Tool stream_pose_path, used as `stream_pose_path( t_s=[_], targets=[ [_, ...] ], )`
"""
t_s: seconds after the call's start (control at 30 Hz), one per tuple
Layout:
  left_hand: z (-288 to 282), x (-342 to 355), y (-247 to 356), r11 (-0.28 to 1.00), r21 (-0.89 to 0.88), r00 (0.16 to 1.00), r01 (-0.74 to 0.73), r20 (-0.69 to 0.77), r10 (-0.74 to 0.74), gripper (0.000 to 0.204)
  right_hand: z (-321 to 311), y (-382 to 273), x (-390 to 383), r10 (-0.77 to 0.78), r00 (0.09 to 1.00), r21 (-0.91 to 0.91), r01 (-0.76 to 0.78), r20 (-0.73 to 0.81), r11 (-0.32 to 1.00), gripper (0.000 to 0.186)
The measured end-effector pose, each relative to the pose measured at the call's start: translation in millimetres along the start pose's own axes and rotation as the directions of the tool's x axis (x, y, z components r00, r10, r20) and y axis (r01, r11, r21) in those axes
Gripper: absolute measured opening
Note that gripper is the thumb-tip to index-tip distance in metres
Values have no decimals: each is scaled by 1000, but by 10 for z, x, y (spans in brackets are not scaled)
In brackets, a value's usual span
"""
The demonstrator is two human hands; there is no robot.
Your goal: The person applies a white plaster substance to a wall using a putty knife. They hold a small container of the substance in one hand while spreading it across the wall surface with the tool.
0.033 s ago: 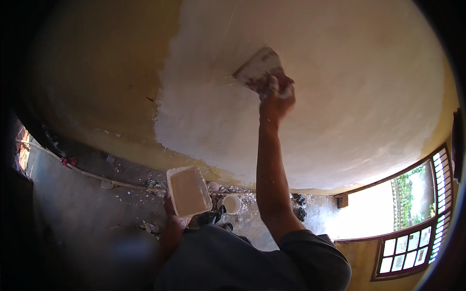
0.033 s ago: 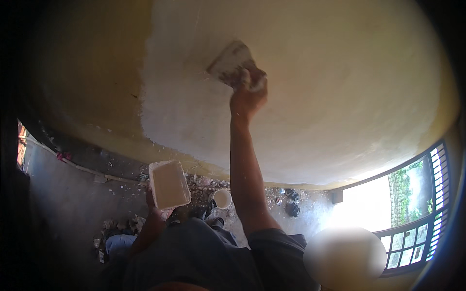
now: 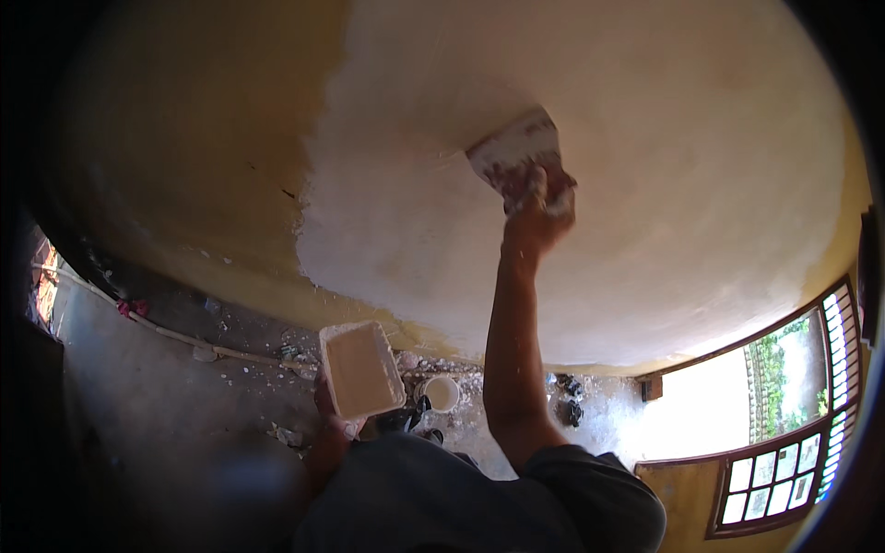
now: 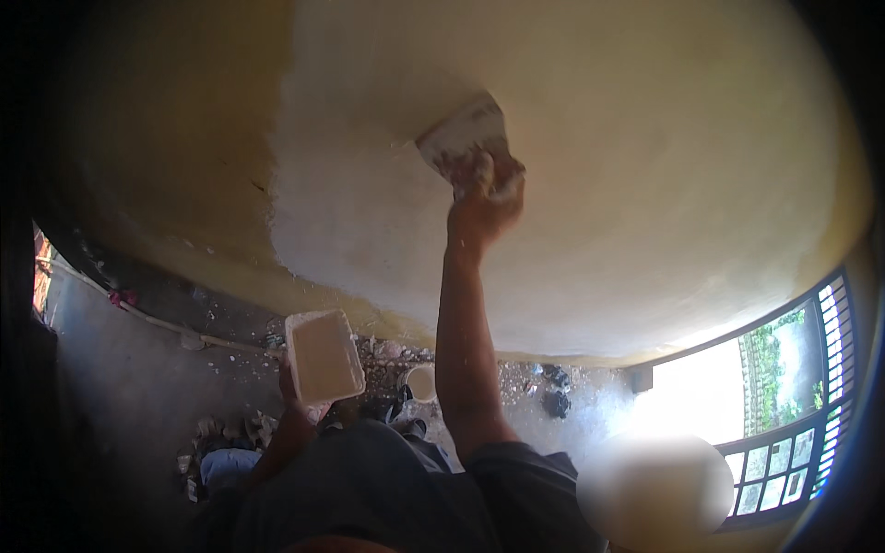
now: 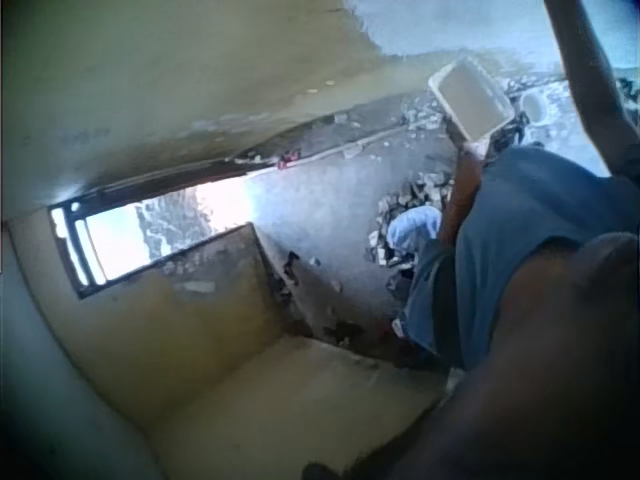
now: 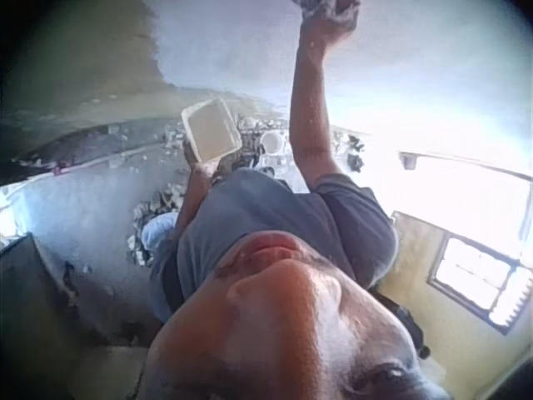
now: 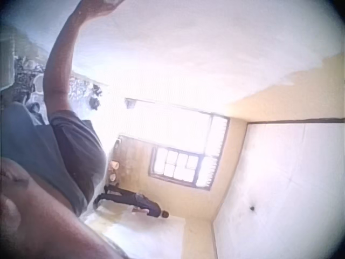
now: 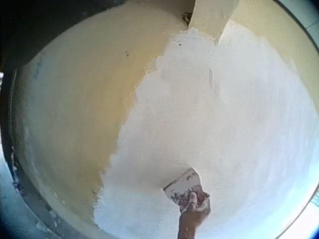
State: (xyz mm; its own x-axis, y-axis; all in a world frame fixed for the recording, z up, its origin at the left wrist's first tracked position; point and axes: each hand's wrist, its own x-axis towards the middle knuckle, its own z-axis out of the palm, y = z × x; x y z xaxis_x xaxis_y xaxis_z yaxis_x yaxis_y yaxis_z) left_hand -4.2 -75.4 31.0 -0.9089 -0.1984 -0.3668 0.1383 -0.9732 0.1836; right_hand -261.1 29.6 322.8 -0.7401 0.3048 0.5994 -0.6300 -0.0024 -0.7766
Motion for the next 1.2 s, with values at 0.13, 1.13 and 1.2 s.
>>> stream_pose_path(
  t_s=[0.13, 1.13, 1.2],
  targets=[
    [4, 5, -71, 999, -9, 999, 43, 10, -42, 51, 109, 49, 166, -243, 940, -349, 316, 238, 882, 17],
    [146, -114, -23, 996, 83, 998, 25, -66, -20, 49, -112, 283, -533, -153, 968, -184, 191, 201, 964, 14],
    [88, -87, -73, 998, 69, 1000, 7, 30, -9, 51, 207, 336, -498, -167, 881, -424, 370, 442, 827, 16]
  ],
)
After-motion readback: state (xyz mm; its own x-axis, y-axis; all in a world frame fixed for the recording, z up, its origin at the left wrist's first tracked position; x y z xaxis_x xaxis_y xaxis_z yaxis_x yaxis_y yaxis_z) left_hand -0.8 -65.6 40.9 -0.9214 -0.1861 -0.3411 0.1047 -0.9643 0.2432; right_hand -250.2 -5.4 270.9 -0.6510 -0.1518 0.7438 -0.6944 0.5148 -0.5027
